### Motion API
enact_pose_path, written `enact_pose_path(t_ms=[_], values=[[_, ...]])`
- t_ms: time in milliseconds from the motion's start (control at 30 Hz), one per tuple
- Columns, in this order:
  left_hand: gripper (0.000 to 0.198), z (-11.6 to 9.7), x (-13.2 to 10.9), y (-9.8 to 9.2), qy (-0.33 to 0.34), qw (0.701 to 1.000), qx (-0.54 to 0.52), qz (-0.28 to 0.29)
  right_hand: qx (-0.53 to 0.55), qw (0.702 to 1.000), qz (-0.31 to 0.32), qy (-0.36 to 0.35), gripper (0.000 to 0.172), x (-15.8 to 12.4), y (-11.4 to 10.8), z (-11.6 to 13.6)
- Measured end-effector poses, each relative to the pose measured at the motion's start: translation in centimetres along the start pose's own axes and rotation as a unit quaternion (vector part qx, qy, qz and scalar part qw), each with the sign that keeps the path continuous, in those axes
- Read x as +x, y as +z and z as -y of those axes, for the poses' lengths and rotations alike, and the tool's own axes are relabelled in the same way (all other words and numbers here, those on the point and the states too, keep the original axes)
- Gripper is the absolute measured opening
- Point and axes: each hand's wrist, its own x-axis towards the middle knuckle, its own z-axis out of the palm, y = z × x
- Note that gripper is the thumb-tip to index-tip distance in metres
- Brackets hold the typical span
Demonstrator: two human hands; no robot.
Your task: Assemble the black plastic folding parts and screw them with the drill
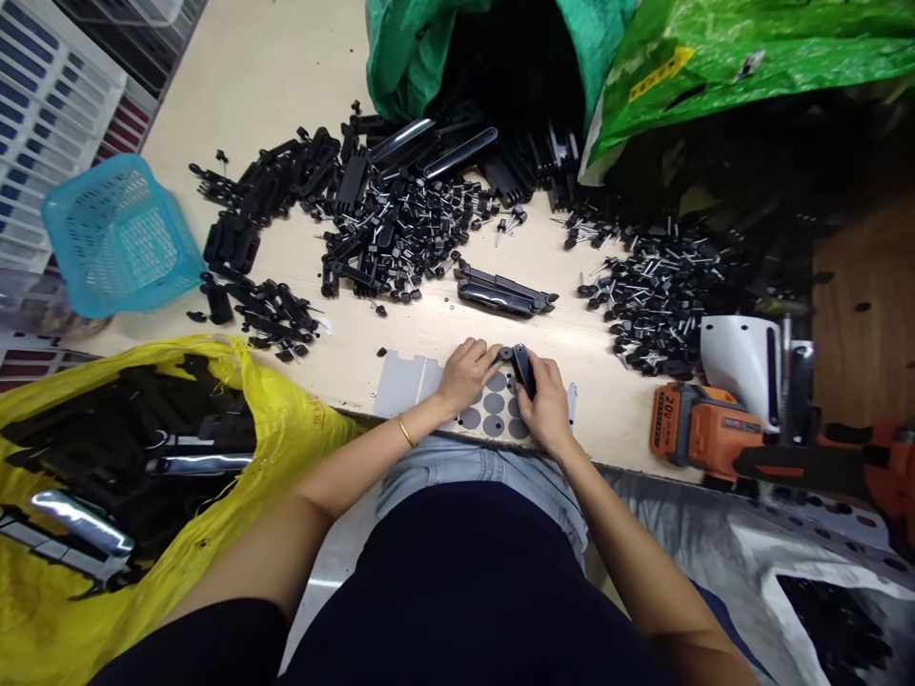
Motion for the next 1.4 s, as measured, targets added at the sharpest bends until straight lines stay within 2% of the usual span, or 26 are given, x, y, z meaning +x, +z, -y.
enact_pose_path(t_ms=[67, 200, 333, 500, 600, 667, 833, 1000, 1133, 1267, 1300, 1400], values=[[0.030, -0.2, 0.0, 0.1, -0.008, 1.000, 0.004, -0.009, 0.012, 1.000, 0.000, 0.002, 0.055, 0.0, 0.0, -0.1], [0.030, -0.9, -0.3, 0.4, -0.066, 0.997, 0.014, -0.043, 0.017, 1.000, 0.003, 0.008, 0.057, 0.1, -0.1, -0.2], [0.029, -0.5, -0.1, 0.1, 0.001, 1.000, 0.011, -0.007, 0.018, 1.000, 0.004, 0.003, 0.058, 0.1, -0.1, -0.3], [0.027, 0.8, 0.4, -0.6, 0.008, 1.000, 0.022, 0.006, 0.025, 1.000, 0.004, -0.003, 0.061, 0.1, -0.2, -0.5], [0.025, 1.4, 0.7, -0.8, 0.054, 0.998, 0.013, 0.035, 0.029, 0.999, 0.012, -0.008, 0.062, 0.0, -0.1, -0.6], [0.024, 1.3, 0.6, -0.6, 0.062, 0.997, 0.006, 0.039, 0.026, 1.000, 0.012, -0.011, 0.063, -0.2, 0.0, -0.6], [0.027, 0.0, -0.1, 0.1, -0.039, 0.998, 0.001, -0.041, 0.007, 1.000, 0.008, -0.018, 0.067, -0.4, 0.3, -0.5], [0.025, 0.3, 0.6, 0.4, 0.041, 0.998, -0.056, 0.004, -0.005, 0.999, 0.014, -0.029, 0.071, -0.4, 0.1, -0.3], [0.026, 0.4, 1.4, 0.8, -0.009, 0.997, -0.074, -0.029, -0.005, 0.999, 0.015, -0.031, 0.071, -0.4, 0.1, -0.2], [0.025, 0.7, 1.7, 0.8, 0.076, 0.990, -0.115, 0.002, -0.005, 0.999, 0.007, -0.035, 0.072, -0.5, 0.1, -0.2], [0.025, 0.6, 1.7, 0.7, 0.064, 0.991, -0.118, 0.000, -0.004, 0.999, 0.004, -0.034, 0.072, -0.5, 0.1, -0.1], [0.027, -0.2, 1.3, 0.8, -0.028, 0.993, -0.113, -0.025, 0.003, 1.000, 0.009, -0.026, 0.072, -0.6, 0.1, 0.0]])
